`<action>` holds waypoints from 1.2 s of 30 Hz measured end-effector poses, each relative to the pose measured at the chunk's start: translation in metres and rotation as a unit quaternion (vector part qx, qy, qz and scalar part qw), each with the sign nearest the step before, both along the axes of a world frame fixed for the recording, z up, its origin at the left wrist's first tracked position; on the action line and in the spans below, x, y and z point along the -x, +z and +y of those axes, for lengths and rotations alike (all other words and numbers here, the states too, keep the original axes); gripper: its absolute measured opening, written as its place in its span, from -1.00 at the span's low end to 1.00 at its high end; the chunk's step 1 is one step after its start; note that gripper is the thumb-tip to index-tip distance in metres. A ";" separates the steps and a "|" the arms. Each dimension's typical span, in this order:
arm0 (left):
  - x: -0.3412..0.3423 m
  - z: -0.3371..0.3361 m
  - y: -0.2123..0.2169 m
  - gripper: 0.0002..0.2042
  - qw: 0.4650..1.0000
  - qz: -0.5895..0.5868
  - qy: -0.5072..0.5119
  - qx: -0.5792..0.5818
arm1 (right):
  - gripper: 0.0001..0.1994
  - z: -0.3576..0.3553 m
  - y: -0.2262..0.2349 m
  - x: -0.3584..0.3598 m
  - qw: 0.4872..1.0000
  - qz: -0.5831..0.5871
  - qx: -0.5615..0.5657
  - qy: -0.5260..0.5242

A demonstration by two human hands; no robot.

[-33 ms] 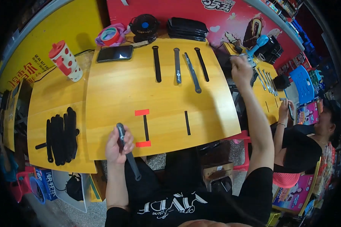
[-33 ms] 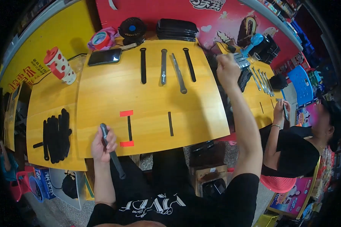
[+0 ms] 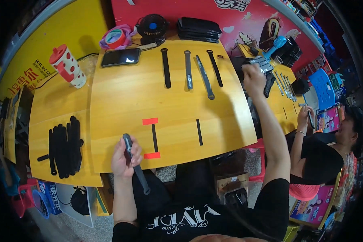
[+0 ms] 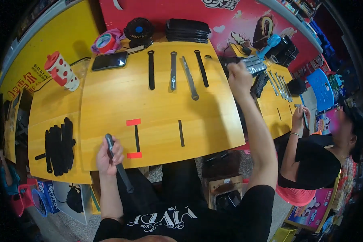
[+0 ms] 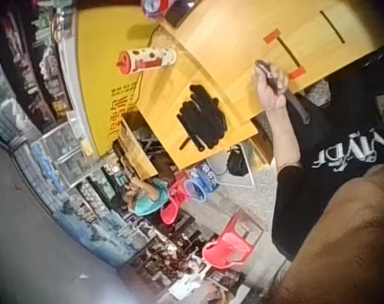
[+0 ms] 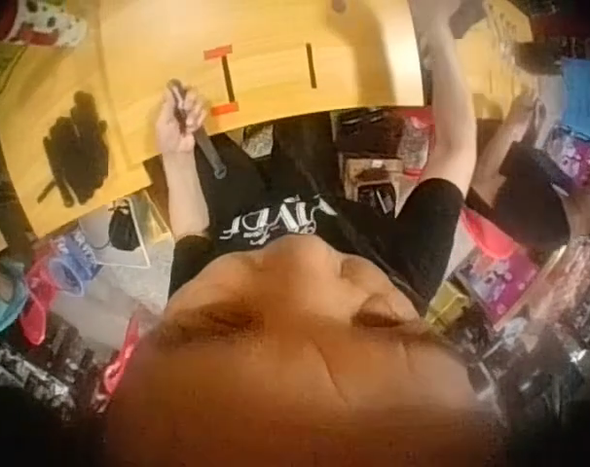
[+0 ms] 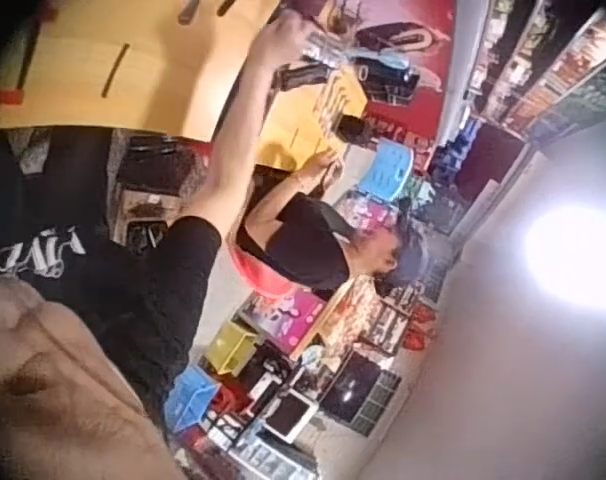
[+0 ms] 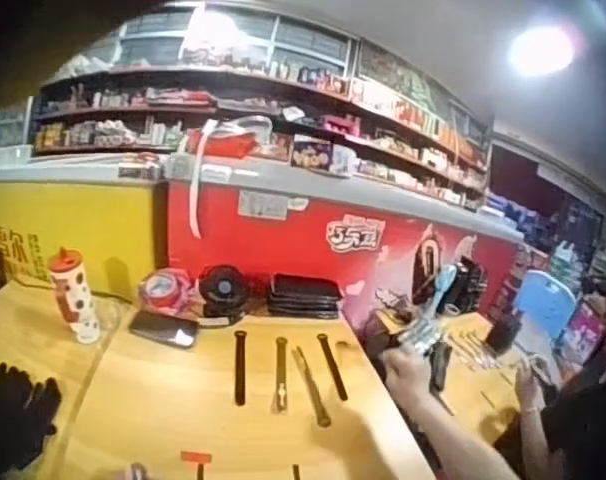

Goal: Assembling leather watch straps by attaching buckles and metal pins using a small tool.

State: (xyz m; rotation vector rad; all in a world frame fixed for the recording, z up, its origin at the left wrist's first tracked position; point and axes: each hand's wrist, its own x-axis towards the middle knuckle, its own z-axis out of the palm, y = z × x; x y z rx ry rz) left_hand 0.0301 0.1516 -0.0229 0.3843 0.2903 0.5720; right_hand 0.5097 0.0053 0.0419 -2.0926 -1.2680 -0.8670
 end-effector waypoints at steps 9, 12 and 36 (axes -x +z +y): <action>-0.001 -0.001 0.002 -0.64 1.000 0.009 0.012 -0.016 | -0.86 -0.022 -0.054 0.044 0.989 0.095 0.115 -0.020; 0.001 -0.002 0.002 -0.64 0.999 0.010 0.015 -0.026 | -0.82 -0.025 -0.055 0.051 0.983 0.126 0.123 -0.046; 0.029 -0.151 0.026 -0.73 0.977 0.092 -0.144 -0.126 | -0.84 -0.136 -0.006 0.392 0.934 0.281 0.004 0.221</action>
